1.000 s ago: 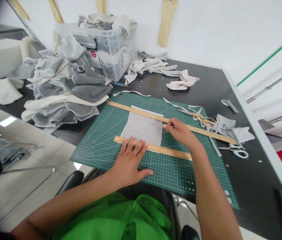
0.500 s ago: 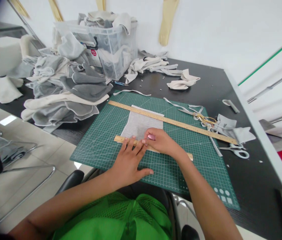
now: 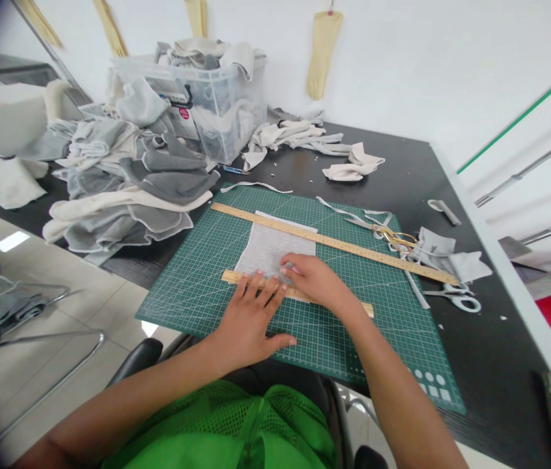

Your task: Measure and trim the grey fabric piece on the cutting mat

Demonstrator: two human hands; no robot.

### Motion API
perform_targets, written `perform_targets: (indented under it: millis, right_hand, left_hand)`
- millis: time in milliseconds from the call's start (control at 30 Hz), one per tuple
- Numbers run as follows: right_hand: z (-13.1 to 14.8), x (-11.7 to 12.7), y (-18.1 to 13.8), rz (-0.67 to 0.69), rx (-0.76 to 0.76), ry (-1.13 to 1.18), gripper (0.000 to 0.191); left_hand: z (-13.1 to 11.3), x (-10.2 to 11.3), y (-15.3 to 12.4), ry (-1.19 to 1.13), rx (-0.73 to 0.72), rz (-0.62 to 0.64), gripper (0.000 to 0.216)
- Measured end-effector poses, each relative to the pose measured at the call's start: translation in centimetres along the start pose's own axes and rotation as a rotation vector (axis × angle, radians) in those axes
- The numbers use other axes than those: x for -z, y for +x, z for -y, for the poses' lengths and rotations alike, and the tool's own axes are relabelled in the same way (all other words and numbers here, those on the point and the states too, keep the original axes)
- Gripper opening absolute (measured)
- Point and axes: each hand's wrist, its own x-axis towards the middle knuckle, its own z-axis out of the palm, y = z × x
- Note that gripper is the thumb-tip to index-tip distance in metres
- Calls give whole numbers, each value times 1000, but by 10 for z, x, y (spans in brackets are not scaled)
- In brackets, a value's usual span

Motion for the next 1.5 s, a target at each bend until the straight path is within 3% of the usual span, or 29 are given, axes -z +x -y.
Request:
perform_targets:
  millis: [133,367,800,1000,1067,1167,1300,1500]
  right_hand:
    - [-25,0,2,-237,-212,-297,38]
    - [-68,23,-7,-345,-436,-440,42]
    - [-73,17,-1,-378,-519,-545,48]
    - [-73,20,3,-508,-465,-441,46]
    - [-67,22,3,-469,-345,-348,39]
    - [-55,22,1,-276,-168,-189,30]
    - [-43,18,-3,-132,-191,-196,44]
    - [-49,14,-3,-180,-294,-433,44]
  left_hand:
    - [-2,0,-1,-1,6,-13,95]
    - [-3,1,0,8,9,-27,93]
    - [-4,0,0,4,5,-15,92]
    - [-3,-1,0,-4,0,-12,91]
    - [-3,-1,0,-7,-1,-11,91]
    - [-3,-2,0,-5,-2,-12,91]
    - [-3,-3,-1,5,-2,-16,91]
    - [-3,-3,-1,13,-8,-4,91]
